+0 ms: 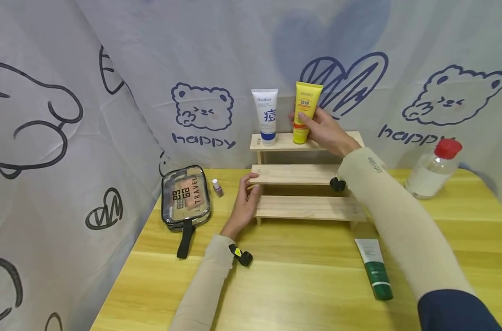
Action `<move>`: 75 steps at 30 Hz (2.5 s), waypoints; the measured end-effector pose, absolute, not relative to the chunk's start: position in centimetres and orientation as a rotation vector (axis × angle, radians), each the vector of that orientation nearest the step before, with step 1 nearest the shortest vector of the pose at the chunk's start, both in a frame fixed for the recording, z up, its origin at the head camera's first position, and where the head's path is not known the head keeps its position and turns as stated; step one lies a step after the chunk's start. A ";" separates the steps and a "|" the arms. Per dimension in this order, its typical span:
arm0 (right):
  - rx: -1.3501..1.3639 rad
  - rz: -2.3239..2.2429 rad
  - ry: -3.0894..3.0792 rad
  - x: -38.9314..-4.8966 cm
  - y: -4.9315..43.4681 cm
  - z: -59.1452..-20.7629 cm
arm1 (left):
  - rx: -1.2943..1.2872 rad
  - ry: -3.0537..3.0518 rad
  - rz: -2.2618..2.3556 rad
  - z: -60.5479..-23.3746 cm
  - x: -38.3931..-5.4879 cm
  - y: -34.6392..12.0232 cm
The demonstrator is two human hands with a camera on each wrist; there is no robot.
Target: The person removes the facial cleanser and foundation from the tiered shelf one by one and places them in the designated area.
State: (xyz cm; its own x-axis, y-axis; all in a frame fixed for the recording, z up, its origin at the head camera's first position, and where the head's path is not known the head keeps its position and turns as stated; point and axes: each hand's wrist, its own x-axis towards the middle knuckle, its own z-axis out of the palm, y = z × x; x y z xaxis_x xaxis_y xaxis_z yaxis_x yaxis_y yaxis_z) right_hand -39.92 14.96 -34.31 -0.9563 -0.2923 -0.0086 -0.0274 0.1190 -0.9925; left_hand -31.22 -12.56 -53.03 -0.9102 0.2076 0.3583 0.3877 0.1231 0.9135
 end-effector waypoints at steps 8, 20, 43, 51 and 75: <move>-0.285 -1.936 2.120 -39.2 15.3 -33.8 | -0.603 -2.250 -1.887 -52.7 -31.3 -12.5; -0.479 -1.849 2.121 -36.2 15.2 -34.3 | -0.590 -2.251 -1.923 -53.2 -31.2 -12.4; -0.568 -1.654 2.268 -28.1 15.5 -32.9 | -0.581 -2.204 -1.924 -53.4 -31.2 -12.6; -0.518 -1.602 2.311 -26.6 16.8 -33.0 | -0.572 -2.236 -1.889 -53.3 -31.1 -12.7; -0.478 -1.471 2.439 -21.6 22.4 -34.0 | -0.586 -2.215 -1.884 -53.1 -31.3 -12.3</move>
